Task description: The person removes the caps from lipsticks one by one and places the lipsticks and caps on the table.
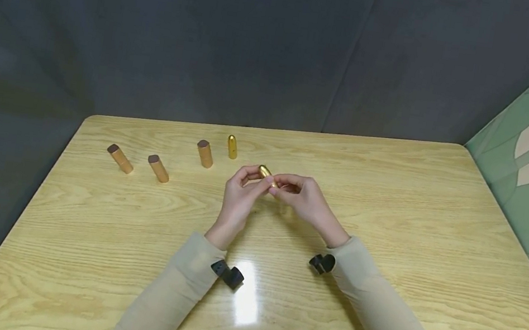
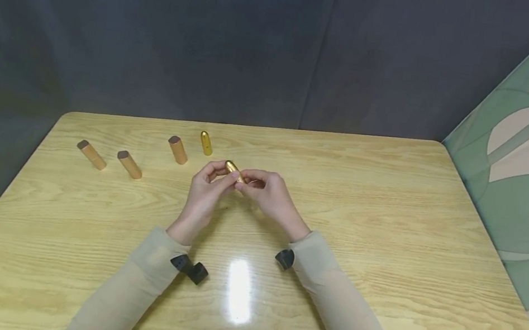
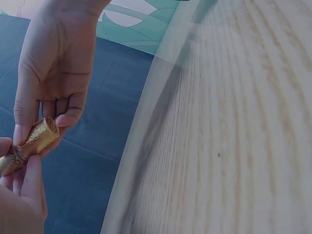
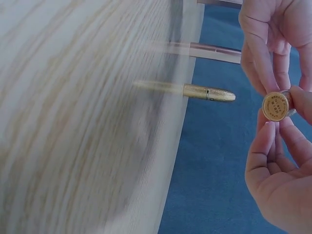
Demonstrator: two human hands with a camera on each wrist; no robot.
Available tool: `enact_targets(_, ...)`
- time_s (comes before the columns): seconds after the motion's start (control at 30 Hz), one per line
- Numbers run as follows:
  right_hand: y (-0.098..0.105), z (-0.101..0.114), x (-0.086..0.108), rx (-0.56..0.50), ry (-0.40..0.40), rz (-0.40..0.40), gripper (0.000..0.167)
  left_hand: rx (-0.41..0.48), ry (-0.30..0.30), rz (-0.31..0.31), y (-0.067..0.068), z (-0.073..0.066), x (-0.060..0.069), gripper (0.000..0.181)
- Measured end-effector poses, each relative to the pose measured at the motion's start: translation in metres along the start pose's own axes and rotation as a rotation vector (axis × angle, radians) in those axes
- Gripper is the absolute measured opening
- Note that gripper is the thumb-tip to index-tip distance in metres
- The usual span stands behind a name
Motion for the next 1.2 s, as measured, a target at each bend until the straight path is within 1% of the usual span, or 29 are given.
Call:
enact_targets(0.1, -0.0006, -0.0025, 0.0002, -0.019, -0.005, -0.002, 0.033, 0.006, -0.003, -0.022, -0.0007, 0.0019, 0.0002, 0.028)
enact_targets(0.23, -0.0018, -0.0047, 0.0008, -0.040, 0.010, -0.015, 0.030, -0.026, -0.019, -0.055, -0.0027, 0.0030, 0.0005, 0.027)
enact_targets(0.33, -0.0012, -0.0053, 0.0015, -0.044, 0.023, -0.025, 0.028, -0.044, -0.030, -0.063, -0.0045, 0.0025, 0.0002, 0.027)
enact_targets(0.43, 0.0001, -0.0051, 0.0022, -0.037, 0.030, -0.024, 0.027, -0.049, -0.033, -0.056, -0.0049, 0.0028, -0.0004, 0.027)
enact_targets(0.53, 0.0013, -0.0051, 0.0027, -0.025, 0.042, -0.011, 0.027, -0.041, -0.031, -0.037, -0.0047, 0.0036, -0.0008, 0.027)
enact_targets(0.67, 0.0027, -0.0047, 0.0036, -0.013, 0.058, 0.003, 0.028, -0.001, -0.018, -0.021, -0.0055, 0.0042, -0.0008, 0.027)
enact_targets(0.77, 0.0030, -0.0047, 0.0043, -0.013, 0.048, 0.017, 0.031, 0.036, -0.004, -0.016, -0.0057, 0.0036, -0.0013, 0.027)
enact_targets(0.83, 0.0029, -0.0048, 0.0047, -0.019, 0.036, 0.026, 0.033, 0.045, 0.003, -0.010, -0.0052, 0.0025, -0.0015, 0.027)
enact_targets(0.93, 0.0025, -0.0061, 0.0051, -0.027, 0.021, 0.032, 0.035, 0.044, 0.013, 0.003, -0.0042, 0.0011, -0.0019, 0.029)
enact_targets(1.13, 0.0049, -0.0070, 0.0047, -0.038, 0.014, 0.014, 0.034, 0.055, 0.038, 0.039, -0.0052, -0.0014, -0.0034, 0.030)
enact_targets(1.2, 0.0067, -0.0068, 0.0039, -0.038, 0.009, 0.012, 0.033, 0.050, 0.036, 0.050, -0.0057, -0.0030, -0.0044, 0.031)
Point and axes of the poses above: each hand's wrist, its own x-axis away from the middle knuckle, its own y-axis out of the back of the hand, z = x × y, the point moved 4 cm from there along -x, towards the middle knuckle, and after that the axes turned 3 degrees about -x, right-handed, at the moved point
